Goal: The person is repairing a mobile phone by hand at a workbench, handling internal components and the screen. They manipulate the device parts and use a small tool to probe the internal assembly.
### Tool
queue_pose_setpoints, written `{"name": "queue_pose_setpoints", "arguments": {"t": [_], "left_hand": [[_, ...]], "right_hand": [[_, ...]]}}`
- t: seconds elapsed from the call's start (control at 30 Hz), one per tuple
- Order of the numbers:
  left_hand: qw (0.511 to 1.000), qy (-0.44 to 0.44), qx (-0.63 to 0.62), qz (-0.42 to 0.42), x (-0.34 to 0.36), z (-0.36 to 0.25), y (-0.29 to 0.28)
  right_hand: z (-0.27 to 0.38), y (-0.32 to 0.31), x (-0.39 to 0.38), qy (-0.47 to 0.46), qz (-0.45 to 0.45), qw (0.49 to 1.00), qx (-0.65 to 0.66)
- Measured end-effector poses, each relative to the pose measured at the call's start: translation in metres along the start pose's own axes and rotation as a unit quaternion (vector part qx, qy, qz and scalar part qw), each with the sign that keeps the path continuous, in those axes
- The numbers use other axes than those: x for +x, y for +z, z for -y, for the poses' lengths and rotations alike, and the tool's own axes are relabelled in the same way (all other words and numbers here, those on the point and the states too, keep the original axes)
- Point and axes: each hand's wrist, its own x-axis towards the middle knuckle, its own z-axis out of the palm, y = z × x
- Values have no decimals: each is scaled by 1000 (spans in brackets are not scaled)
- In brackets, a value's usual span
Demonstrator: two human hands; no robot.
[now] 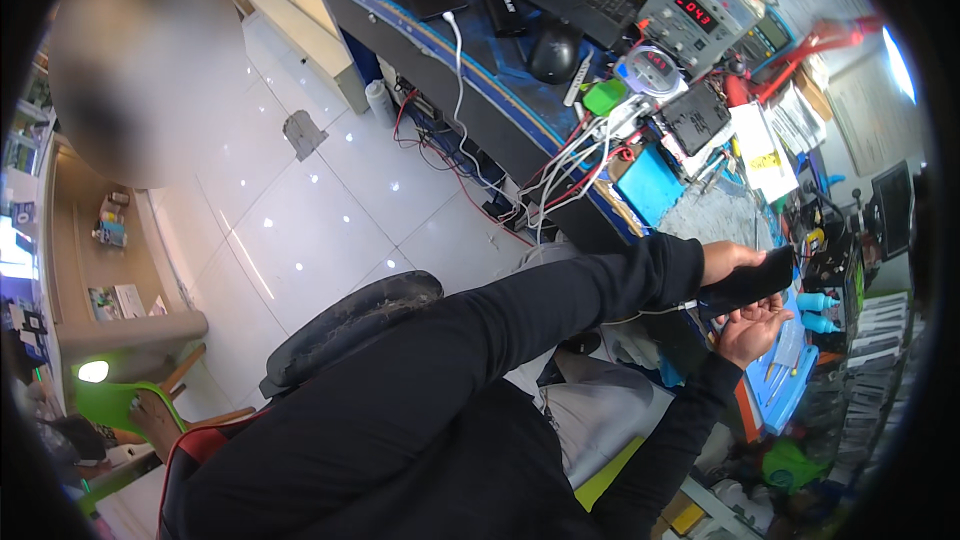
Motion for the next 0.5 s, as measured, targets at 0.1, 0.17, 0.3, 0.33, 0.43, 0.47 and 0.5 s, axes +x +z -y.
{"name": "queue_pose_setpoints", "arguments": {"t": [0.1,0.17,0.3,0.33,0.43,0.47,0.5], "left_hand": [[1000,21,-1,-1,6,6,2],[997,66,5,-35,22,13,-30],[1000,-5,-2,-7,18,16,3],[1000,20,-15,-2,27,20,3],[998,64,-19,-14,43,28,-22],[997,71,-15,-19,45,29,-32],[997,68,-16,-13,47,31,-29]], "right_hand": [[1,-19,8,7,3,1000,-17],[-6,9,18,22,19,999,-38],[6,-47,12,21,-36,997,-60],[9,-56,17,14,24,998,-49],[-3,-23,24,15,51,998,-44],[-6,-9,23,15,32,998,-49],[-4,-14,20,10,-2,998,-57]]}}
